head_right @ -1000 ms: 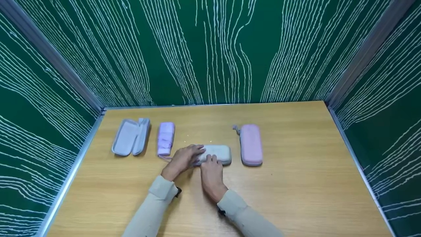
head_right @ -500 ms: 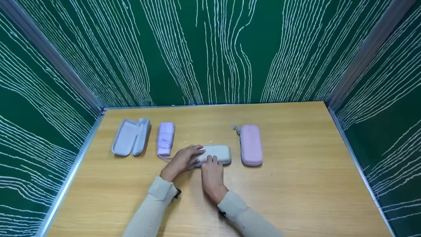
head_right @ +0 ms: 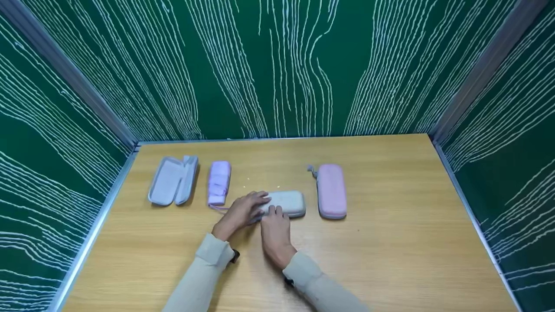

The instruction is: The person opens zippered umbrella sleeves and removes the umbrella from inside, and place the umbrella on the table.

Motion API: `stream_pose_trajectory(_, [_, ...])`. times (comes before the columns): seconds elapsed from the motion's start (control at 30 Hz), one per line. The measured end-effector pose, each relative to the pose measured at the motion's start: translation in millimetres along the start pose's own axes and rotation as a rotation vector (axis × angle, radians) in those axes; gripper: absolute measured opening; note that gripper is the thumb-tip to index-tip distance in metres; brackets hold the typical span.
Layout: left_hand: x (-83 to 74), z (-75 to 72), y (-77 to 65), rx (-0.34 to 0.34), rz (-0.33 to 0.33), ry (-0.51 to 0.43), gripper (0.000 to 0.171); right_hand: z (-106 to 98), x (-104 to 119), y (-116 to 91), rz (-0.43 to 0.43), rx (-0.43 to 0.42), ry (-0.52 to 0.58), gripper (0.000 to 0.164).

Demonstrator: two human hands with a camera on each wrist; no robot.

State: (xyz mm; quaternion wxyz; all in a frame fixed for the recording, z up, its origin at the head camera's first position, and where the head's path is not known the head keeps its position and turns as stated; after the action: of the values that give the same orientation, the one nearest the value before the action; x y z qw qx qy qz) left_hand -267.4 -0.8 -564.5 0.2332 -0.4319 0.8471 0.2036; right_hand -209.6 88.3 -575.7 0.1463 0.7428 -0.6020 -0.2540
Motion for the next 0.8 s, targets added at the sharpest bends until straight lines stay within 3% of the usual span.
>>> stream_pose_trajectory(0.3, [2.7,2.1,-1.7,-0.013,-0.007,0.013,0.04,3.0,4.4,-1.4,0.021,0.058,-0.003,0.01])
stream_pose_trajectory(0.8, [0.4,2.3,-1.3,-0.013,-0.015,0.018,0.039,-0.7,-1.4,-1.5,-0.002,0.036,0.003,0.008])
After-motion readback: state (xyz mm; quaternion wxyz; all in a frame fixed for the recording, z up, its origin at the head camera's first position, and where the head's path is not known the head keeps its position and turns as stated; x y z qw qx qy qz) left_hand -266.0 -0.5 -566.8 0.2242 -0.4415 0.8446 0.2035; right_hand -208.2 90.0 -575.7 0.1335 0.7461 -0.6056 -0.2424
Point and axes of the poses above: each hand's wrist, its own y-axis towards the middle knuckle, its own z-axis out of the palm, x = y × z, the point moved 6 cm from there along y, towards the middle knuckle, and after that the axes turned 12 degrees about -y, right-handed, at the moved point
